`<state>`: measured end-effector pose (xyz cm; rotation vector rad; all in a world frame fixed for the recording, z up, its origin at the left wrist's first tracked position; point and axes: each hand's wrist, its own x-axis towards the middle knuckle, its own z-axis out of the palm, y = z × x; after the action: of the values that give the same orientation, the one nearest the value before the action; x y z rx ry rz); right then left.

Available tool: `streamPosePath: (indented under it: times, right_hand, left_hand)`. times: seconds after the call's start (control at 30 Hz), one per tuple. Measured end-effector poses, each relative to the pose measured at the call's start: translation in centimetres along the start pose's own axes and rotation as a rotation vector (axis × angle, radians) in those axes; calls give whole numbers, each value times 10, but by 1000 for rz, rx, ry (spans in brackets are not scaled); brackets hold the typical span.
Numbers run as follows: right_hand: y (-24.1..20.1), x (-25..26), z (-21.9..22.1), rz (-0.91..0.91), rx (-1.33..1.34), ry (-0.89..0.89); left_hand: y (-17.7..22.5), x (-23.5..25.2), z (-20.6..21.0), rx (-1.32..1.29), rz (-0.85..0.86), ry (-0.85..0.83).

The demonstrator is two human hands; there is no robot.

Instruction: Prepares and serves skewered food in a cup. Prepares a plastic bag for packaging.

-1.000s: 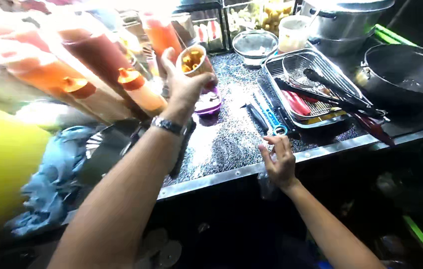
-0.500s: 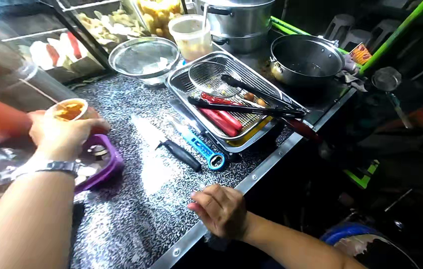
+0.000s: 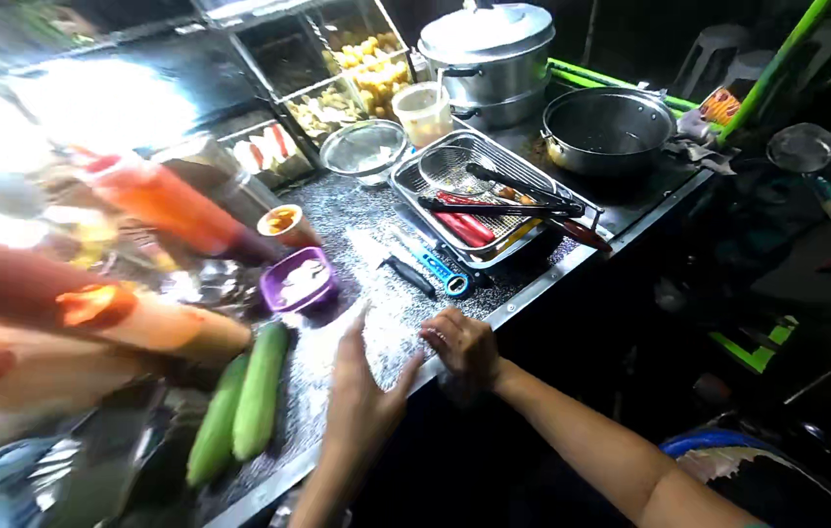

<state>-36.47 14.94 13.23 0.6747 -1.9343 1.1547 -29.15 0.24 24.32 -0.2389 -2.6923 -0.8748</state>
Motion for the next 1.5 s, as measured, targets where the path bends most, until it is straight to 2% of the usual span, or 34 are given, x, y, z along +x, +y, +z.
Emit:
streamPosePath:
  times: [0.1, 0.2, 0.3, 0.43, 0.53, 0.63, 0.7, 0.77, 0.83, 0.87, 1.03, 1.13, 1.23, 1.37, 1.43, 1.5]
  right_hand:
    - [-19, 1, -18, 231, 357, -67]
    - [-67, -6, -48, 501, 703, -174]
    - [-100, -9, -78, 653, 897, -401]
    - [-96, -13, -104, 743, 1061, -592]
    - [-85, -18, -118, 738, 1051, -499]
    - [-82, -18, -128, 790, 977, -352]
    - [-86, -25, -129, 767, 969, -404]
    - [-97, -35, -130, 736, 1006, -588]
    - [-114, -38, -131, 802, 1076, -740]
    - [-121, -39, -131, 861, 1114, -747]
    - [-115, -36, -123, 1067, 1151, -615]
    - [-114, -29, -122, 1272, 1081, -527]
    - [-109, -33, -118, 1304, 1119, -457]
    - [-97, -34, -120, 1322, 1065, -376]
    - [-91, -36, -123, 1299, 1055, -388]
    - [-84, -39, -125, 1252, 1045, -451]
  left_hand:
    - [19, -72, 24, -189, -135, -75]
    - [31, -123, 42, -348, -252, -75]
    - [46, -154, 47, -470, -337, 69]
    - [60, -173, 24, -823, -420, 304]
    - [59, -183, 8, -1027, -490, 483]
    - [61, -190, 0, -1056, -591, 623]
    - [62, -196, 1, -1069, -600, 620]
    - [65, -201, 6, -1087, -595, 591]
    - [69, -205, 12, -1117, -588, 559]
    - [70, -207, 14, -1135, -597, 543]
    - [55, -220, 17, -1374, -711, 477]
    - [44, -227, 18, -1604, -856, 547]
    - [42, -231, 22, -1710, -912, 604]
    - [41, -232, 20, -1716, -948, 722]
    - [38, -237, 18, -1694, -877, 670]
    - [33, -240, 16, -1692, -785, 534]
